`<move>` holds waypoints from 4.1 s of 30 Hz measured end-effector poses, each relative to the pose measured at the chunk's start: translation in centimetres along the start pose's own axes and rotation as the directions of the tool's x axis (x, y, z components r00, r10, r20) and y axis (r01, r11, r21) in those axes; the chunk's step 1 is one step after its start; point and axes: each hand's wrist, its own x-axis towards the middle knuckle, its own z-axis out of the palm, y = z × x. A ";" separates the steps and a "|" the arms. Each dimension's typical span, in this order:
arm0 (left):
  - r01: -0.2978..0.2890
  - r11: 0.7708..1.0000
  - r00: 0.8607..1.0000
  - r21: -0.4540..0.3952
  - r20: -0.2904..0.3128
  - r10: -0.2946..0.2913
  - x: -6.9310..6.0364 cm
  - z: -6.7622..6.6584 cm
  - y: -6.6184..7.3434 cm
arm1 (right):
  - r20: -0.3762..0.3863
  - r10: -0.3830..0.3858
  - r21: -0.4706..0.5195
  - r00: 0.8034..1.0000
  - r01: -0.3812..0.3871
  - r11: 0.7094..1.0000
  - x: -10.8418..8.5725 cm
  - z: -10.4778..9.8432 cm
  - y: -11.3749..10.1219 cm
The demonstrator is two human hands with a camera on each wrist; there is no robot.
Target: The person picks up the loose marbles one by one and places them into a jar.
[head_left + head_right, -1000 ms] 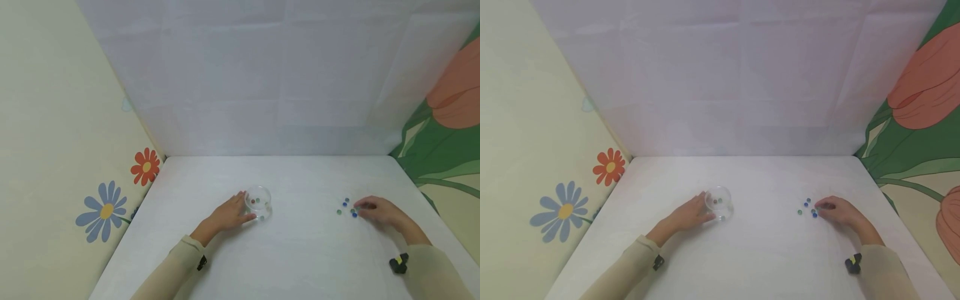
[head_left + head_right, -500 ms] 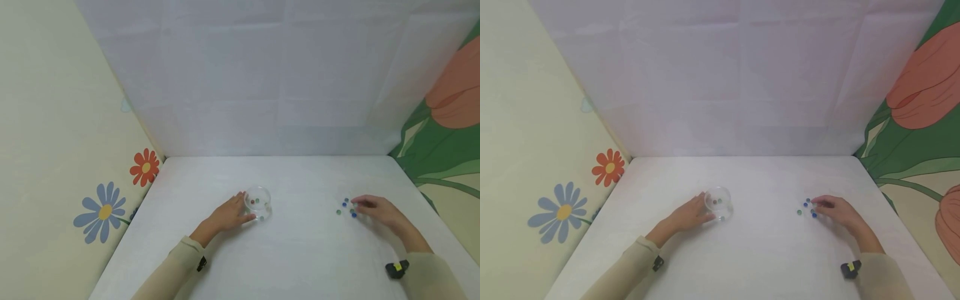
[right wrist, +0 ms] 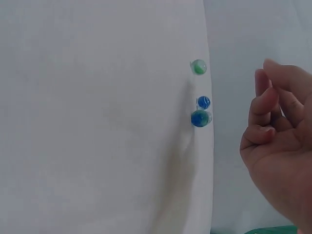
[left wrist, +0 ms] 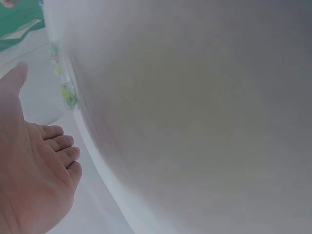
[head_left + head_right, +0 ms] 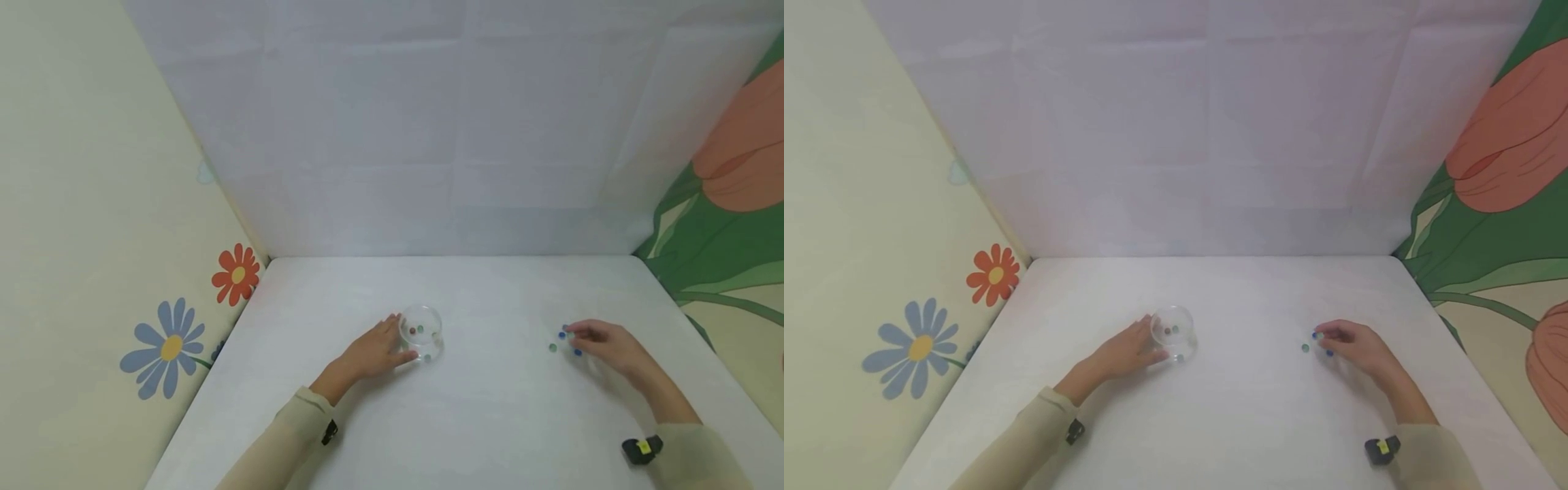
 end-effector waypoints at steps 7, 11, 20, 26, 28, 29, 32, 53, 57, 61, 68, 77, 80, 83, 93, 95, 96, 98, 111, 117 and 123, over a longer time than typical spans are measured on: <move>-0.004 1.000 1.000 0.011 0.009 0.004 -0.3 -0.1 -0.1 | -0.035 -0.021 0.038 0.999 0.022 0.999 -1.0 1.3 -2.3; -0.008 1.000 1.000 0.010 0.012 0.008 -0.4 -0.3 -0.1 | -0.051 -0.052 0.052 0.997 0.054 0.997 -1.4 1.9 -3.4; -0.013 1.000 1.000 -0.002 0.016 0.013 -0.7 -0.5 -0.2 | -0.059 -0.074 0.058 0.995 0.078 0.995 -1.9 3.0 -5.0; -0.018 1.000 1.000 0.006 0.013 0.018 -0.7 -0.6 -0.2 | -0.056 -0.087 0.079 0.995 0.091 0.993 -1.8 3.8 -6.3; -0.017 1.000 1.000 0.008 0.013 0.017 -0.7 -0.5 -0.2 | -0.055 -0.088 0.092 0.995 0.093 0.991 -1.8 4.1 -6.7; -0.016 1.000 1.000 0.006 0.012 0.016 -0.7 -0.5 -0.2 | -0.057 -0.088 0.097 0.994 0.094 0.991 -1.8 4.3 -7.0; -0.016 1.000 1.000 0.001 0.010 0.016 -0.7 -0.5 -0.3 | -0.052 -0.093 0.103 0.994 0.098 0.990 -1.7 4.8 -7.7; -0.005 1.000 1.000 -0.023 0.008 0.005 -0.6 -0.3 -0.3 | 0.012 -0.142 0.143 0.990 0.139 0.980 -0.1 6.8 -9.6; -0.002 1.000 1.000 -0.030 0.007 0.002 -0.6 -0.3 -0.2 | 0.020 -0.145 0.143 0.989 0.140 0.980 0.1 7.3 -10.1; -0.008 1.000 1.000 -0.021 0.006 0.008 -0.6 -0.2 -0.3 | 0.029 -0.150 0.128 0.988 0.145 0.981 0.4 7.7 -10.3; -0.005 1.000 1.000 0.001 0.008 0.005 -0.5 -0.3 -0.1 | 0.036 -0.162 0.116 0.986 0.156 0.981 1.1 8.3 -10.9; -0.005 1.000 1.000 -0.008 0.002 0.005 -0.4 -0.1 -0.1 | 0.043 -0.186 0.143 0.982 0.178 0.974 1.6 9.1 -11.6; -0.006 1.000 1.000 -0.012 -0.003 0.006 -0.3 0.0 -0.1 | 0.048 -0.204 0.142 0.978 0.195 0.970 1.7 9.2 -11.9; -0.007 1.000 1.000 -0.011 -0.006 0.007 -0.3 0.1 -0.1 | 0.044 -0.190 0.147 0.981 0.182 0.972 1.8 9.4 -12.3; -0.005 1.000 1.000 -0.006 0.001 0.005 -0.5 -0.1 -0.1 | 0.060 -0.186 0.171 0.981 0.174 0.970 2.6 10.6 -13.3; -0.005 1.000 1.000 -0.009 0.002 0.005 -0.5 -0.1 0.0 | 0.067 -0.205 0.172 0.977 0.191 0.966 2.7 10.8 -13.5; -0.003 1.000 1.000 -0.007 0.003 0.003 -0.5 -0.1 0.0 | 0.067 -0.210 0.170 0.975 0.196 0.966 2.8 11.0 -13.6; -0.001 1.000 1.000 0.000 0.004 0.001 -0.5 -0.2 0.0 | 0.069 -0.213 0.164 0.975 0.200 0.966 3.0 11.2 -13.8; 0.009 1.000 1.000 -0.023 0.010 -0.009 -0.6 -0.4 0.3 | 0.087 -0.226 0.161 0.970 0.211 0.964 3.8 12.0 -15.3; 0.005 1.000 1.000 -0.030 0.013 -0.004 -0.7 -0.7 0.4 | 0.096 -0.252 0.187 0.963 0.232 0.955 4.4 12.6 -16.1; 0.005 1.000 1.000 -0.027 0.010 -0.004 -0.6 -0.6 0.2 | 0.098 -0.250 0.183 0.963 0.230 0.956 5.0 13.0 -16.9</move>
